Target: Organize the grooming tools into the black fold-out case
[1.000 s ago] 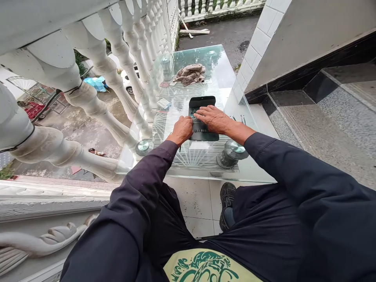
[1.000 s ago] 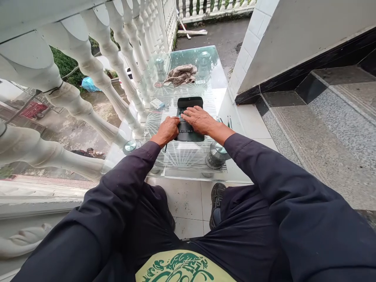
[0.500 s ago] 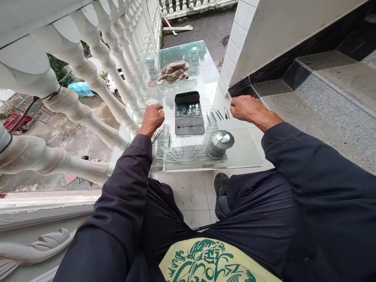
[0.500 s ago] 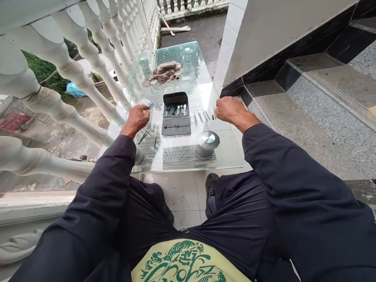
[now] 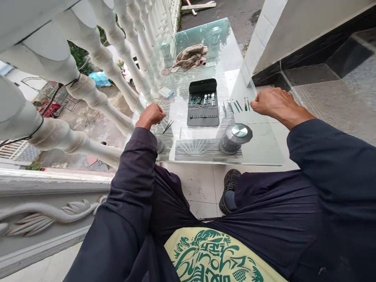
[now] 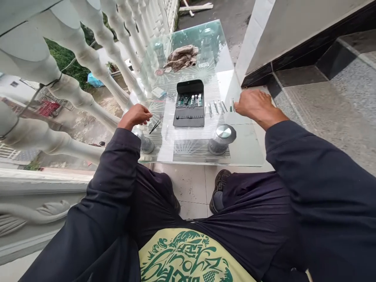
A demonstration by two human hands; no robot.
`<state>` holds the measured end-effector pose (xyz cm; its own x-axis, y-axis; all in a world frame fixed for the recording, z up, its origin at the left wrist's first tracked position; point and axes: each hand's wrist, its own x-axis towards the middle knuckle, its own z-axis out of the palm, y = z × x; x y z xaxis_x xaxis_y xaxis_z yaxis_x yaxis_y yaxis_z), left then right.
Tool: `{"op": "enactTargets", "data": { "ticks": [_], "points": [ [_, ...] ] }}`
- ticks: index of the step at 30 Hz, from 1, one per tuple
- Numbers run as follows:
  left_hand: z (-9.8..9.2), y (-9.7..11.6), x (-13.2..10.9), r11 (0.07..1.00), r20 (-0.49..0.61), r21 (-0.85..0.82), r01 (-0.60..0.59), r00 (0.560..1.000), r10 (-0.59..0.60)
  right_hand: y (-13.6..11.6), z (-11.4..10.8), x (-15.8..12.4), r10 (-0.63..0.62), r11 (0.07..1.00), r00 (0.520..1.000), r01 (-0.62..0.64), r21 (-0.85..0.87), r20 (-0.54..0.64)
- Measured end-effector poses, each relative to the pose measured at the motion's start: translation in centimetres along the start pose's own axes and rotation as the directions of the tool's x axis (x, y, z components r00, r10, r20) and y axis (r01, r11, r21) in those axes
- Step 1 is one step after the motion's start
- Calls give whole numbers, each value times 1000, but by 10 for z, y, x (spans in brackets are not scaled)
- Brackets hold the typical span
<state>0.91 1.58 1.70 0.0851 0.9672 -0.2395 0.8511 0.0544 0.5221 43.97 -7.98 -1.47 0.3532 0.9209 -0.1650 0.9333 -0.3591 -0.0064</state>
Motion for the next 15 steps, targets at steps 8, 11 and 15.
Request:
{"op": "enactTargets", "data": {
  "ticks": [8,11,15],
  "points": [
    [-1,-2,-2,975,87,221,21,995,-41,-6,-1,-4,15,999,999,-14,-30,45],
    [2,-1,0,973,120,229,9,992,-38,-5,0,-4,13,1000,999,-12,-22,37],
    [12,1,3,957,140,291,-17,990,-25,-4,-1,-4,10,1000,1000,-10,7,29]
  ]
}}
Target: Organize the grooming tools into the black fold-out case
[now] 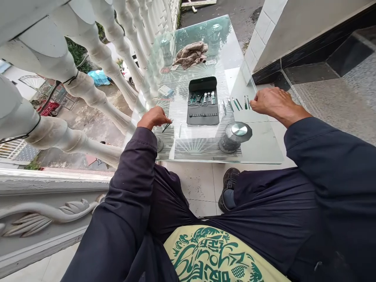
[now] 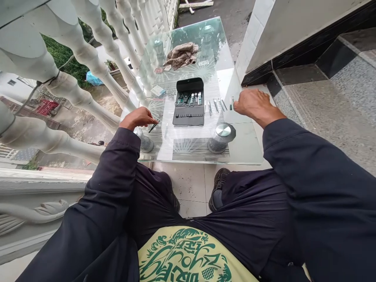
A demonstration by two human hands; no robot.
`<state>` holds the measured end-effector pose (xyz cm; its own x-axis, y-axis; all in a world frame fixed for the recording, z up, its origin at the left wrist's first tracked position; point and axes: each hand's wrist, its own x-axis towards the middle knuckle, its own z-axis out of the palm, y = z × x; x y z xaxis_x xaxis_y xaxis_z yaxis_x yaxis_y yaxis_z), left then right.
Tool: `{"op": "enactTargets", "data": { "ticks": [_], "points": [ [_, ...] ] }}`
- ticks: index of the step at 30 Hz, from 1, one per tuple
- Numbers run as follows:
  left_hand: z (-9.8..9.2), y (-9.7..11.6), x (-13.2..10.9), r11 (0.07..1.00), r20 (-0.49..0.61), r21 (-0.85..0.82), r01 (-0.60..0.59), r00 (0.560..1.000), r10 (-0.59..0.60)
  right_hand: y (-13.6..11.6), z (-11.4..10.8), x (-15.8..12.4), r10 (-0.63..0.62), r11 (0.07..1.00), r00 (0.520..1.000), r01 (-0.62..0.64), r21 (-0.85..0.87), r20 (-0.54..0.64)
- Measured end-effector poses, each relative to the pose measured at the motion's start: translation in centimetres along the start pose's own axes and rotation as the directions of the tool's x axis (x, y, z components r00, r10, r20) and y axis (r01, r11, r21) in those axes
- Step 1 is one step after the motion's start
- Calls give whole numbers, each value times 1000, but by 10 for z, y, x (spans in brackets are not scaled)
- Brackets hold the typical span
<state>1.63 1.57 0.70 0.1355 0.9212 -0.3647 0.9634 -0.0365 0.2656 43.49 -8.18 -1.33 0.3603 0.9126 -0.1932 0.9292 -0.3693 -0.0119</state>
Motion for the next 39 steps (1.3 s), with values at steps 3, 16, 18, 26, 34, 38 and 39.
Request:
{"op": "enactTargets", "data": {
  "ticks": [3,16,18,26,34,38,39],
  "points": [
    [9,7,3,998,-43,69,-10,999,13,1,1,0,-37,999,999,37,14,-36],
    [12,2,7,768,-19,-640,-26,1000,19,-29,22,4,-450,885,877,463,50,-168],
    [15,11,8,625,-82,-777,-77,996,21,-42,33,3,-552,823,813,567,35,-185],
    [37,68,36,429,-159,-893,-136,987,-18,-79,73,-8,-788,602,576,795,-72,-218],
    [40,91,54,592,-148,-803,-69,985,-86,-79,80,-18,-890,451,414,862,-230,-191],
    [35,96,58,675,-124,-738,-14,986,-116,-73,79,-16,-912,407,373,874,-266,-172],
    [34,96,59,691,-115,-723,-9,988,-108,-72,79,-16,-917,396,359,875,-279,-176]
  ]
}}
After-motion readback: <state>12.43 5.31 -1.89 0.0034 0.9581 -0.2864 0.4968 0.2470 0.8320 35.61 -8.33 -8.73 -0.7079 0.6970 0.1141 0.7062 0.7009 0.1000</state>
